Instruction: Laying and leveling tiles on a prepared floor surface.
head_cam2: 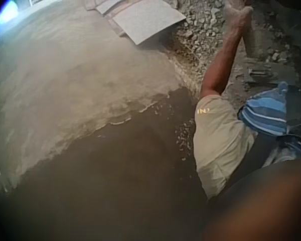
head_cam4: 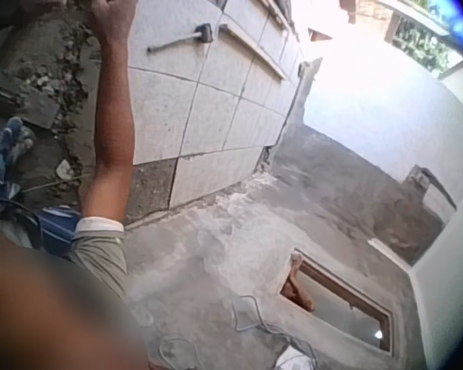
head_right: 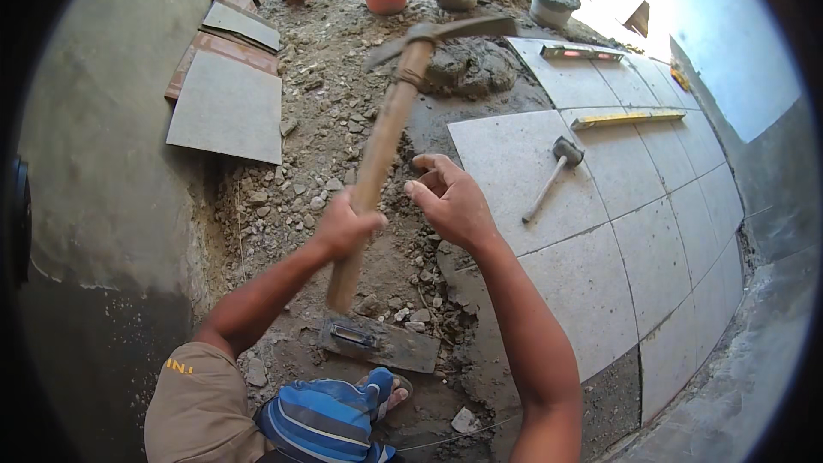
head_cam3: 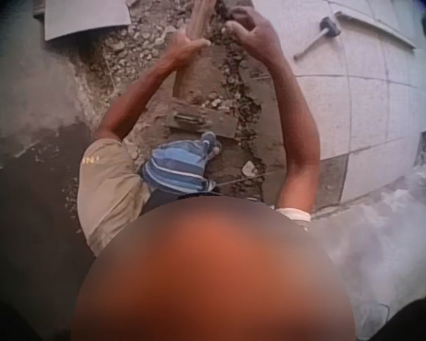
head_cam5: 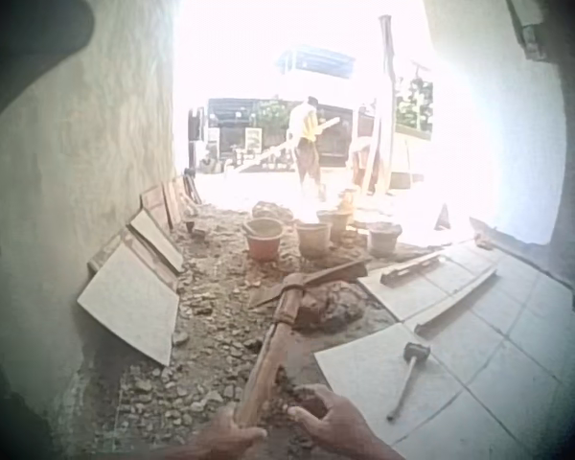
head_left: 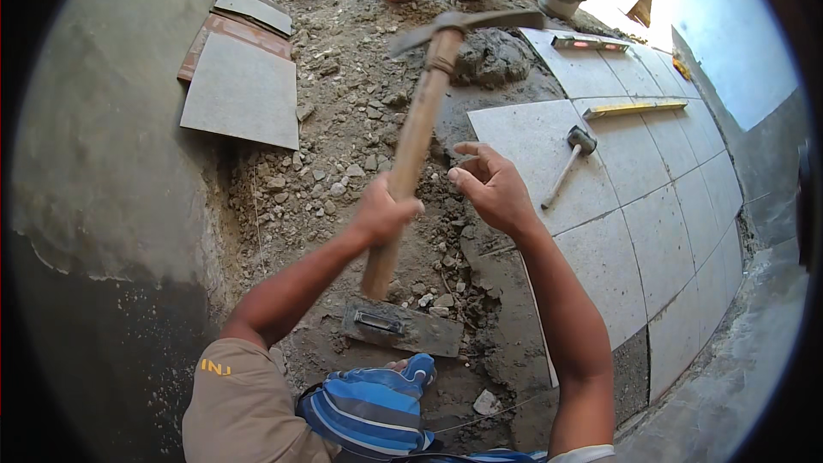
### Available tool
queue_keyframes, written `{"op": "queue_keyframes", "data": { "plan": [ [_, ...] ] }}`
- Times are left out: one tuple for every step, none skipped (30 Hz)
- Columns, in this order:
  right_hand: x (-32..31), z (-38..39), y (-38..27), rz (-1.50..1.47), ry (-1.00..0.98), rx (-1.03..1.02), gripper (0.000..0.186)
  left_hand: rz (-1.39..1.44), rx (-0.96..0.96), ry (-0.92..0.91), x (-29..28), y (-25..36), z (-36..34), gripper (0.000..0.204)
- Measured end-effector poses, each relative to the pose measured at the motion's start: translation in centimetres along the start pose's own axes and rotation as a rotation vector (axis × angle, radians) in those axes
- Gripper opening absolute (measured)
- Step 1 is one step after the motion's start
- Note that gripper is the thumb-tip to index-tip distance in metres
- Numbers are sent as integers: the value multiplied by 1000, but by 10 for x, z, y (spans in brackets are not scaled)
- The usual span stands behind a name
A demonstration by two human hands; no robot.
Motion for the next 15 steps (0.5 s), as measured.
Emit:
{"op": "queue_keyframes", "data": {
  "plan": [
    [-7, 12, -6, 1, 18, 21, 44, 73, -4, 16, -17, 6, -27, 58],
    [-2, 26, -13, 127, -38, 81, 42, 80, -22, 47, -47, -13, -58, 57],
    [11, 37, -16, 240, -102, 128, 39, -67, -71, 137, -93, -43, -88, 59],
    [9, 54, 6, 249, -112, 123, 38, -299, -165, 220, -120, -57, -111, 61],
    [2, 76, 24, 354, -124, 202, 39, -530, -255, 295, -133, -70, -126, 64],
    [-17, 106, 57, 478, -124, 324, 39, -724, -327, 282, -122, -82, -136, 66],
    [-33, 138, 83, 596, -133, 448, 39, -922, -392, 270, -109, -94, -142, 68],
    [-34, 166, 92, 573, -136, 484, 39, -938, -405, 231, -109, -114, -137, 68],
    [-32, 192, 101, 630, -96, 597, 38, -961, -265, 326, -113, -129, -130, 67],
    [-25, 215, 106, 689, -55, 714, 38, -975, -116, 413, -109, -139, -122, 67],
    [-17, 242, 107, 668, -28, 773, 38, -983, -93, 348, -78, -142, -120, 67],
    [3, 257, 103, 724, -26, 716, 39, -953, 62, 358, -50, -139, -110, 67],
    [28, 267, 97, 780, -29, 661, 39, -910, 211, 364, -26, -139, -92, 67],
    [63, 263, 101, 738, -119, 630, 42, -896, 278, 341, -15, -149, -72, 66],
    [100, 248, 101, 650, -219, 599, 46, -890, 347, 323, -14, -159, -49, 65]
  ]
}}
Point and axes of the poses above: each hand's wrist, its own z-axis away from the middle knuckle, its own x-axis out of the palm, y = z × x, the point moved 3 cm from there along -z, towards the middle knuckle, and after that the axes turned 6 degrees about -y, right-handed, at the moved point
